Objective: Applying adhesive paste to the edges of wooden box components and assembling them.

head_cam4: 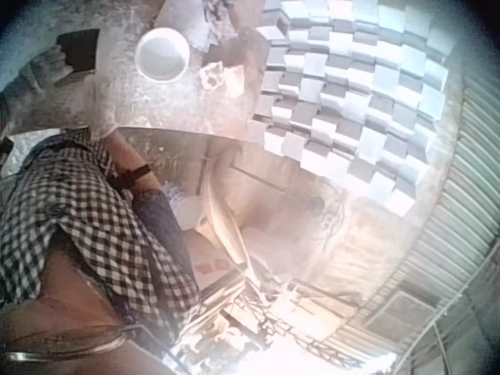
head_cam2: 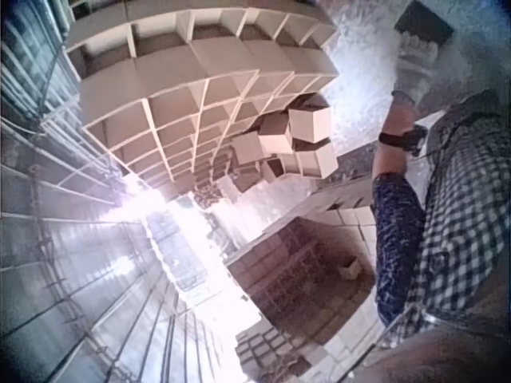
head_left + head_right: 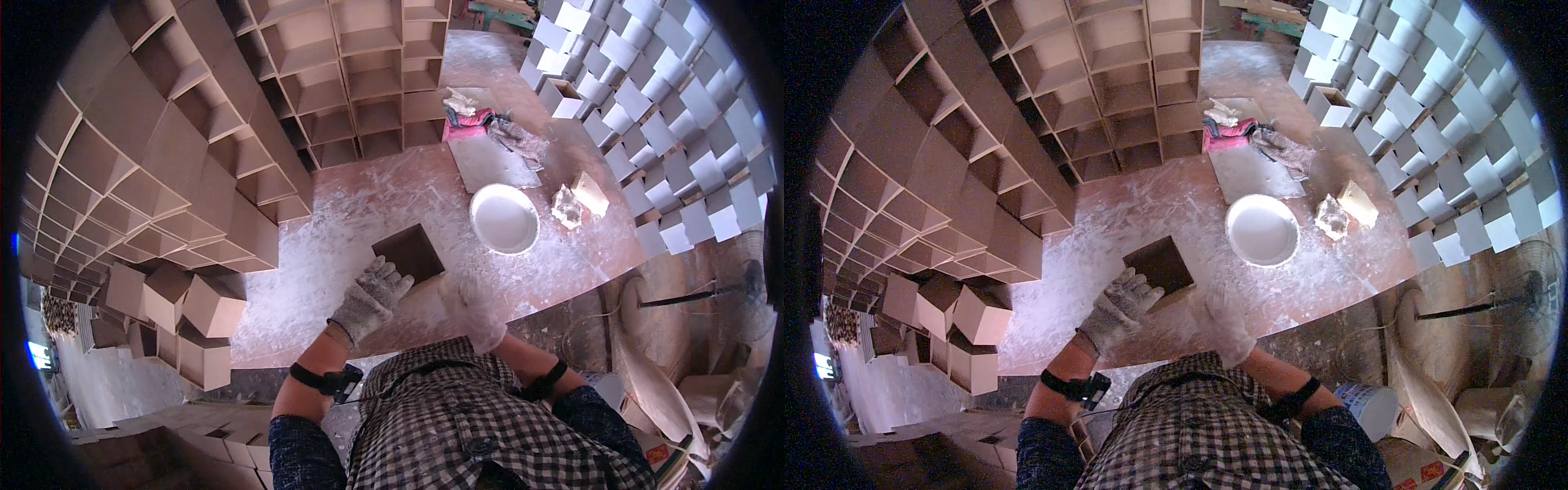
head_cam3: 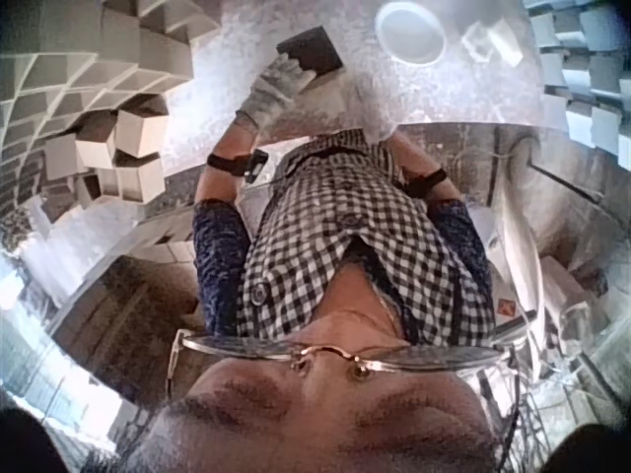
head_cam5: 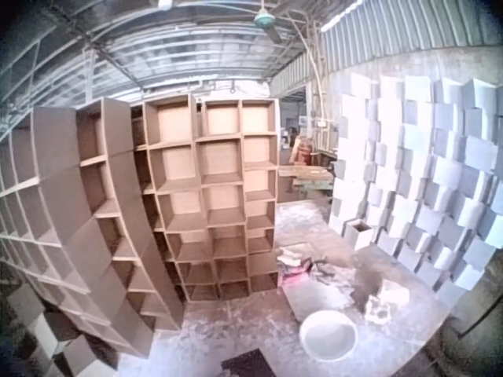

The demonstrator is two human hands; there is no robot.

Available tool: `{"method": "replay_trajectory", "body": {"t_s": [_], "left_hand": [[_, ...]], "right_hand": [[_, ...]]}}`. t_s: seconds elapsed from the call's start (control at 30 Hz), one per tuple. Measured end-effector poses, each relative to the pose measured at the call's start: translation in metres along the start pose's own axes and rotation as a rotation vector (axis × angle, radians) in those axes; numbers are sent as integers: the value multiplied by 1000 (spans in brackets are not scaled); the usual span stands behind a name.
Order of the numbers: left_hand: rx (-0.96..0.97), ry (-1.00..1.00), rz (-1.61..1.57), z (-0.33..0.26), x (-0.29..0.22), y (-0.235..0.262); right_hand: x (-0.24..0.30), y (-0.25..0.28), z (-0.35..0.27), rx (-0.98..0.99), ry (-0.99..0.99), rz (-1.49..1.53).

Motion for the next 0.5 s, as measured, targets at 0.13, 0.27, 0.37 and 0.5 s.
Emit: {"method": "replay_trajectory", "body": {"t_s": [0.13, 0.27, 0.37, 0.5], "left_hand": [[-86, -71, 46, -4, 4, -4], [44, -7, -43, 31, -23, 0], [69, -4, -39, 47, -39, -14], [-5, 86, -101, 45, -43, -12]], "right_hand": [[22, 30, 6, -114, -316, 788], [7, 45, 35, -364, -912, 1268], [0, 53, 67, -444, -842, 1187], [-13, 61, 99, -211, -877, 1143]]}}
Point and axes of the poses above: each hand's wrist, its own z-axis towards the middle knuckle, its own y-axis out of the back of the hand, x = y × z, the point moved 1 cm from there along z, towards the middle knuckle, and after that the axes turned 15 degrees about z, right-handed, at the moved point
